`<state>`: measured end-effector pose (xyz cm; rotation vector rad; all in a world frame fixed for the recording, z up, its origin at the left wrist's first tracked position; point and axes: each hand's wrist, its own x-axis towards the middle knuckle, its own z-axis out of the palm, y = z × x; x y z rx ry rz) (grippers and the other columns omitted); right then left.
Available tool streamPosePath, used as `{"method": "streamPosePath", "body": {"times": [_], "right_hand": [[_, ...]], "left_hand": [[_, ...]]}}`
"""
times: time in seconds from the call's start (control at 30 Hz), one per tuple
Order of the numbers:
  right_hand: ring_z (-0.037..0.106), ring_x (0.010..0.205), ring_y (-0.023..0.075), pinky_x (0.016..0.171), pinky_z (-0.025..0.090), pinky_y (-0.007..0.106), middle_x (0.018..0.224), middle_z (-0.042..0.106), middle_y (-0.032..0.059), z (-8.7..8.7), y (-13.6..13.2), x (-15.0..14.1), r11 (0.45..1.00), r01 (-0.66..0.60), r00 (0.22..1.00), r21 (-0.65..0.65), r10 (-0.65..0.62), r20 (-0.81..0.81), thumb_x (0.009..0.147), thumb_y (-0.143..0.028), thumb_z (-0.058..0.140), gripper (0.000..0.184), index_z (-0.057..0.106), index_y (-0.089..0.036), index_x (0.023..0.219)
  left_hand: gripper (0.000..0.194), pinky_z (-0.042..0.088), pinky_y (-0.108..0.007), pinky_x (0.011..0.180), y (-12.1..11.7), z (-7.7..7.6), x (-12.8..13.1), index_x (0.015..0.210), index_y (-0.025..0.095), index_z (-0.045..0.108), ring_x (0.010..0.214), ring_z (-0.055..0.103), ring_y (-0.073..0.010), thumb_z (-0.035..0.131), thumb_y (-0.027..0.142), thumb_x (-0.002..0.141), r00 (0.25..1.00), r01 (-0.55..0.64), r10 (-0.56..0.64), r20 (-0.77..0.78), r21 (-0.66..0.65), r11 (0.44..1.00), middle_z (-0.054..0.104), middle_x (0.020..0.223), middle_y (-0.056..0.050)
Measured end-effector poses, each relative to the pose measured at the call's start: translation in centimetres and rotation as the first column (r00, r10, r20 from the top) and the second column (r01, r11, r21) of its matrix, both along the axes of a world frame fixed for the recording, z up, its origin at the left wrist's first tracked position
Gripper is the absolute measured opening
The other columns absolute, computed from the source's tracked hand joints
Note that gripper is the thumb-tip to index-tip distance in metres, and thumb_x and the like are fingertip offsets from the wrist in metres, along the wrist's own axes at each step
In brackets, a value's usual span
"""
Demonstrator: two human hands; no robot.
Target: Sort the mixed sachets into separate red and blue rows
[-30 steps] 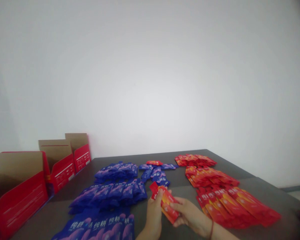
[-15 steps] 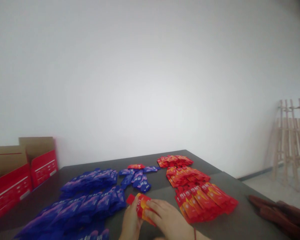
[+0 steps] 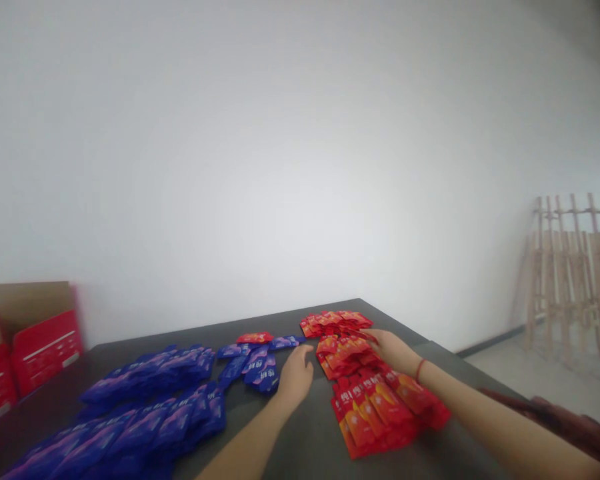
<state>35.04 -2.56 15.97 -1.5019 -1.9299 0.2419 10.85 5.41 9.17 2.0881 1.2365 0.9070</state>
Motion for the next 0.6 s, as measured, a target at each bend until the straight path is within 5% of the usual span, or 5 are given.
{"method": "streamPosePath", "body": {"times": [0.13,0.4,0.6], "right_hand": [[0.059,0.111,0.0239,0.098,0.043,0.038,0.121,0.065,0.0059,-1.3,-2.8,3.9,1.000,0.015,0.991,-0.017,-0.012,0.132,0.088,-0.030,0.042,0.038,0.062,-0.023,0.120],[0.047,0.126,0.0266,0.108,0.035,0.045,0.137,0.050,0.0141,-9.0,-6.8,4.0,0.990,0.142,0.864,0.008,-0.127,0.488,0.085,-0.020,0.043,0.048,0.052,-0.014,0.132],[0.049,0.124,0.0235,0.107,0.036,0.041,0.137,0.052,0.0108,-8.4,-6.5,5.4,0.989,0.147,0.919,0.027,-0.147,0.365,0.088,-0.026,0.041,0.047,0.049,-0.018,0.134]], "left_hand": [[0.059,0.024,-0.024,0.109,3.5,-0.2,3.1,0.126,0.013,0.052,0.128,0.040,-0.0162,0.044,-0.004,0.070,0.982,0.041,-0.021,-0.186,0.105,0.994,0.048,0.137,-0.009],[0.060,0.025,-0.026,0.109,5.2,-2.3,5.2,0.131,0.018,0.049,0.130,0.037,-0.0189,0.046,0.004,0.073,0.915,0.132,-0.048,-0.400,0.187,0.973,0.041,0.143,-0.007],[0.057,0.030,-0.029,0.107,5.5,-2.3,5.8,0.135,0.017,0.044,0.130,0.038,-0.0216,0.048,0.012,0.078,0.863,0.132,-0.016,-0.504,0.195,0.972,0.039,0.145,-0.009]]}}
